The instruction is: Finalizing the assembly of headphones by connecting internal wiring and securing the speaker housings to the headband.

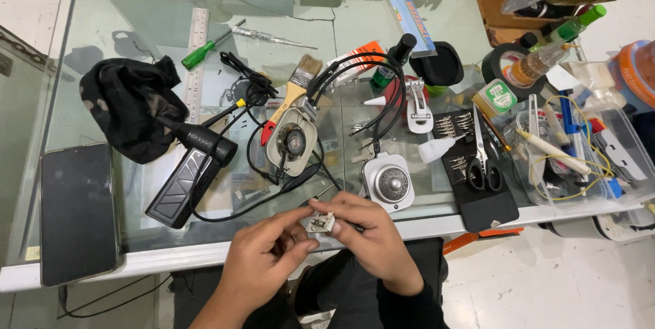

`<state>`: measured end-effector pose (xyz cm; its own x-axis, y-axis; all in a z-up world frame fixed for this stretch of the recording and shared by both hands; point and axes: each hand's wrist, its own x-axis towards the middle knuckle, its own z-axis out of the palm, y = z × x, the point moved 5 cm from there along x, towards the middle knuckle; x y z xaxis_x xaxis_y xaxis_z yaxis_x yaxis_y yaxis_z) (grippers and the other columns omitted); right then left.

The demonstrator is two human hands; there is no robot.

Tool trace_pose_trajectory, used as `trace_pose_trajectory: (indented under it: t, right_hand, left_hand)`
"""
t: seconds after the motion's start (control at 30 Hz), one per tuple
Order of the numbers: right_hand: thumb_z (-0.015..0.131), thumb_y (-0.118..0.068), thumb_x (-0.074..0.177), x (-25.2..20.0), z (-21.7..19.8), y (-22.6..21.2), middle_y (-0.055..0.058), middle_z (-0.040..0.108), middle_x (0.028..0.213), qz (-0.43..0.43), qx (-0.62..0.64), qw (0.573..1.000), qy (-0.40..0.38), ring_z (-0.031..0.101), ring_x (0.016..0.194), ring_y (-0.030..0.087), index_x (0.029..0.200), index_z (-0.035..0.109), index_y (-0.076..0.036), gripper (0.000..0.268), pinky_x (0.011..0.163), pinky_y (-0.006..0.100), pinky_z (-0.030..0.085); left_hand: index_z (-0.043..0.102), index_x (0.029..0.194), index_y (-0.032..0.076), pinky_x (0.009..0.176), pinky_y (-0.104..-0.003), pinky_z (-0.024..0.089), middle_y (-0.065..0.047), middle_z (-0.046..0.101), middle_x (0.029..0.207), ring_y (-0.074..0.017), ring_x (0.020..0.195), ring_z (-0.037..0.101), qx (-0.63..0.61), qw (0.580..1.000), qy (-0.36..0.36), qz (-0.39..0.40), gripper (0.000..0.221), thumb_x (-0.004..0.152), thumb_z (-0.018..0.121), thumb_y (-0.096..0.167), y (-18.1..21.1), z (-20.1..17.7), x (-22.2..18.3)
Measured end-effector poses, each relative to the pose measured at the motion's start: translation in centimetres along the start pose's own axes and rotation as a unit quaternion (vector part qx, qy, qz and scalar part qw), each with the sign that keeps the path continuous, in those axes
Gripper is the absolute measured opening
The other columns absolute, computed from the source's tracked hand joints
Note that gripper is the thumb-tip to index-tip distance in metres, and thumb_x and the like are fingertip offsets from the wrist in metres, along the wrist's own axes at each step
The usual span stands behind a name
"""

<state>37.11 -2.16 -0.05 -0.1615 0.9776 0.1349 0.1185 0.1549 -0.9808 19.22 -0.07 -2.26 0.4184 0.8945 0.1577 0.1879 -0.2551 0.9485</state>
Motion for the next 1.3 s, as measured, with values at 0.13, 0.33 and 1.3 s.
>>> trace_pose_trajectory:
  t: [0.13, 0.33, 1.3]
  right_hand:
    - [0.057, -0.033, 0.105, -0.3, 0.3, 0.2, 0.007, 0.063, 0.094, 0.005, -0.017, 1.000, -0.014, 0.059, 0.085, 0.019, 0.141, 0.062, -0.007, 0.045, 0.077, 0.032, 0.047]
    - [0.062, -0.026, 0.101, -0.2, 0.7, -0.3, 0.003, 0.063, 0.097, 0.052, 0.016, 0.998, -0.026, 0.060, 0.089, 0.014, 0.154, 0.048, -0.007, 0.058, 0.080, 0.031, 0.049]
    - [0.062, 0.009, 0.094, -0.9, -1.0, 0.9, 0.023, 0.072, 0.123, -0.042, 0.103, 0.990, 0.082, 0.069, 0.123, 0.037, 0.108, 0.072, -0.004, 0.022, 0.104, 0.042, 0.060]
  left_hand:
    - [0.076, 0.122, 0.014, 0.059, -0.027, 0.055, 0.004, 0.075, 0.077, -0.0086, 0.060, 0.066, 0.016, 1.000, -0.002, -0.011, 0.038, 0.085, 0.080, 0.025, -0.6, 0.0, -0.1]
    - [0.074, 0.127, 0.015, 0.057, -0.028, 0.054, 0.003, 0.072, 0.077, -0.0096, 0.059, 0.064, 0.021, 0.999, -0.022, 0.012, 0.042, 0.087, 0.079, 0.027, -0.4, -0.1, -0.1]
    - [0.066, 0.139, 0.011, 0.055, -0.025, 0.058, -0.004, 0.071, 0.094, -0.0117, 0.061, 0.071, -0.078, 0.994, 0.030, -0.071, 0.046, 0.094, 0.062, 0.020, 0.3, -1.2, -0.2]
